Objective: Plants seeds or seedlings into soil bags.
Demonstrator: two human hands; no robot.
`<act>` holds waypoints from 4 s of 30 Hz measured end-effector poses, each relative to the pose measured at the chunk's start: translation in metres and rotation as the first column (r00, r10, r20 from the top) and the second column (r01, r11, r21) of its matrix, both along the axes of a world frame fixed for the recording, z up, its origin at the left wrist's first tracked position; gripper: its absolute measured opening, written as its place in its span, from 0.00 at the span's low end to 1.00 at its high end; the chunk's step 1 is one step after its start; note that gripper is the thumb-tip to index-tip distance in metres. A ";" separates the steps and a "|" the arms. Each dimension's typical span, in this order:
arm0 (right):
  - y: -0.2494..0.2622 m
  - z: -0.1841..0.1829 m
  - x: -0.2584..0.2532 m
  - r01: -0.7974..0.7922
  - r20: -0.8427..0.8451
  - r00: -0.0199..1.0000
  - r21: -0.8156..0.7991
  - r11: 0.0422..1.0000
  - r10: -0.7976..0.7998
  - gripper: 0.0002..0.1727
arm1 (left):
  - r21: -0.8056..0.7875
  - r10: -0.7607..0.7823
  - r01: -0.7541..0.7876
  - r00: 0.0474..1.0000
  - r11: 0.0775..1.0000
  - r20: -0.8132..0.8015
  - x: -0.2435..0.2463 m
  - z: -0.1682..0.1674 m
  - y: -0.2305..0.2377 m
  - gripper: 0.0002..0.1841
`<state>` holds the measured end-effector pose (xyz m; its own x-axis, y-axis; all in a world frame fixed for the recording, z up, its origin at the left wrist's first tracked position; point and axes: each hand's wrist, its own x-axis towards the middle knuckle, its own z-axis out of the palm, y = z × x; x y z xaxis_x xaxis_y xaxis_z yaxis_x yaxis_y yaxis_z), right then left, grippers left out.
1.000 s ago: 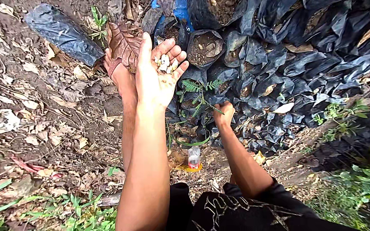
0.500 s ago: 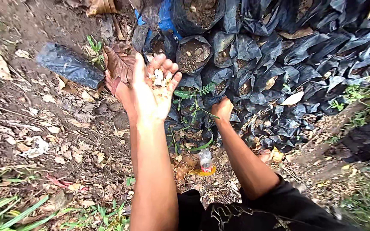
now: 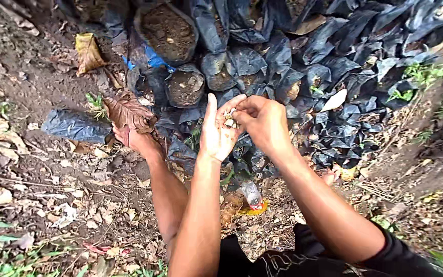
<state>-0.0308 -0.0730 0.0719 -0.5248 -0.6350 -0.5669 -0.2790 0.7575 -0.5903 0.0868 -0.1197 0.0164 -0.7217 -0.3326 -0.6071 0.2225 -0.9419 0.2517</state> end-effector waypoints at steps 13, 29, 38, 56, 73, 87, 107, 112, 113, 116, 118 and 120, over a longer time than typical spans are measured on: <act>0.052 -0.007 -0.001 0.118 0.283 0.952 -0.005 0.993 -0.112 0.08 | 0.009 -0.151 0.151 0.981 0.989 0.118 0.001 -0.006 0.031 0.46; 0.122 -0.110 -0.031 0.267 -0.049 0.960 0.444 0.855 -0.274 0.12 | 0.001 -0.039 0.040 0.983 0.999 0.181 0.006 -0.014 0.003 0.46; 0.093 -0.122 -0.016 0.384 -0.245 0.921 0.454 0.804 -0.302 0.09 | 0.015 -0.026 0.023 0.980 1.000 0.198 0.007 -0.012 -0.002 0.44; 0.084 -0.133 -0.025 0.461 -0.011 0.848 0.510 0.726 -0.530 0.15 | 0.024 -0.058 0.055 0.984 0.998 0.167 0.007 -0.002 -0.010 0.49; 0.046 -0.001 0.037 -0.273 -0.034 0.961 0.025 0.962 0.274 0.07 | -0.031 -0.256 0.271 0.937 0.962 0.237 -0.001 -0.006 0.015 0.54; 0.098 -0.030 -0.047 0.229 0.126 0.959 0.184 0.956 -0.254 0.10 | 0.000 -0.304 0.313 0.925 0.950 0.229 -0.004 -0.011 0.009 0.49; 0.148 -0.121 -0.076 0.360 -0.304 0.919 0.378 0.853 -0.252 0.11 | 0.008 -0.173 0.176 0.960 0.984 0.222 -0.004 -0.011 -0.004 0.50; 0.146 -0.121 -0.075 0.316 -0.282 0.936 0.410 0.856 -0.211 0.09 | 0.001 -0.186 0.191 0.955 0.982 0.232 -0.005 -0.010 -0.006 0.50; 0.145 -0.121 -0.076 0.305 -0.288 0.937 0.411 0.859 -0.196 0.08 | 0.001 -0.190 0.195 0.955 0.981 0.228 -0.005 -0.010 -0.006 0.50; 0.135 -0.121 -0.078 0.265 -0.303 0.944 0.462 0.846 -0.130 0.07 | 0.005 -0.181 0.185 0.957 0.983 0.226 -0.009 -0.009 -0.008 0.50; 0.127 -0.119 -0.077 0.235 -0.287 0.954 0.523 0.819 -0.091 0.08 | 0.009 -0.166 0.168 0.961 0.986 0.222 -0.010 -0.007 -0.007 0.50; 0.125 -0.119 -0.073 0.205 -0.263 0.963 0.548 0.811 -0.066 0.09 | 0.016 -0.169 0.170 0.961 0.985 0.218 -0.011 -0.006 -0.006 0.50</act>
<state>-0.1040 0.0524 -0.0472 -0.7359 -0.1508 -0.6600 -0.2179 0.9758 0.0199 0.0762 -0.1259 0.0108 -0.6180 -0.2187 -0.7551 -0.0006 -0.9604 0.2787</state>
